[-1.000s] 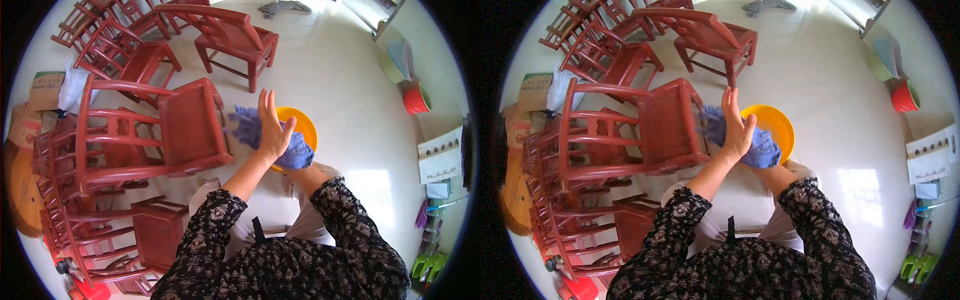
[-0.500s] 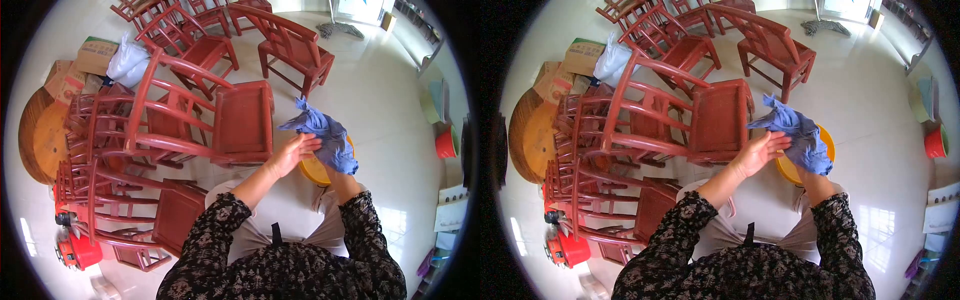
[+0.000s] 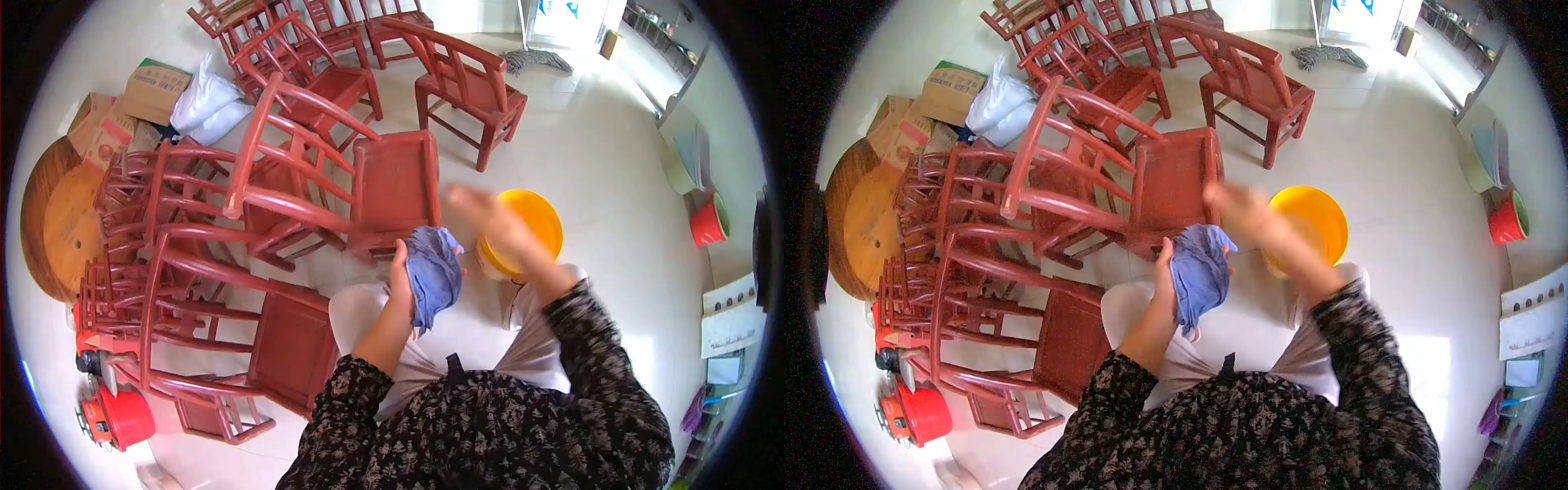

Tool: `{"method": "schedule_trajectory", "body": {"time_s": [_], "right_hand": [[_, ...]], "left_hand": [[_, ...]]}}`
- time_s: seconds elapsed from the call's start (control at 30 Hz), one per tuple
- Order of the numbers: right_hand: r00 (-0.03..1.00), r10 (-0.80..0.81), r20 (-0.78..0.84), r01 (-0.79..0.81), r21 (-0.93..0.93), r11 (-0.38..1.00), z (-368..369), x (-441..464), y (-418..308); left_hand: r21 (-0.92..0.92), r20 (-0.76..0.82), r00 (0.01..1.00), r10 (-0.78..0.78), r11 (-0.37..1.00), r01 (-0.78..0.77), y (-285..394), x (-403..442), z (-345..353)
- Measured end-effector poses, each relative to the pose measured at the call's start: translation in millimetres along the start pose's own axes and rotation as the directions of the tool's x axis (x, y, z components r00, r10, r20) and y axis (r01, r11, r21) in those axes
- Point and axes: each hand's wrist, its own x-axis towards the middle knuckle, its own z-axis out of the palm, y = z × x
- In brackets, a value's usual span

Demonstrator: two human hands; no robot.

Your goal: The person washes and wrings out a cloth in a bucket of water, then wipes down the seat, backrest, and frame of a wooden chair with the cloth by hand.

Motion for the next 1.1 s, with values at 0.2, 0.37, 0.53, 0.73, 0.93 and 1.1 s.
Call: {"method": "schedule_trajectory", "body": {"time_s": [0.2,0.37,0.53,0.73,0.93,1.1], "right_hand": [[0.974,-0.225,-0.014,0.220,0.280,0.934,-6,-5,-47],[0.970,-0.237,-0.049,0.241,0.287,0.927,6,-11,-26],[0.944,-0.300,-0.137,0.321,0.180,0.930,-37,-23,-43],[0.925,-0.339,-0.170,0.357,0.088,0.930,-65,-53,-56],[0.916,-0.320,-0.241,0.336,0.025,0.942,-84,-99,-57],[0.906,-0.320,-0.278,0.329,-0.013,0.944,-93,-127,-56]], "left_hand": [[0.093,-0.117,0.993,0.028,0.996,-0.017,7,-35,-2],[0.053,-0.112,0.994,0.000,0.999,0.006,-5,-32,7],[0.077,0.002,0.999,-0.046,0.996,0.045,-5,-28,13],[0.113,0.124,0.990,0.065,0.990,-0.079,18,-49,32],[0.131,0.140,0.975,0.171,0.973,-0.190,49,-72,48],[0.165,0.205,0.964,0.168,0.965,-0.203,63,-79,59]]}}
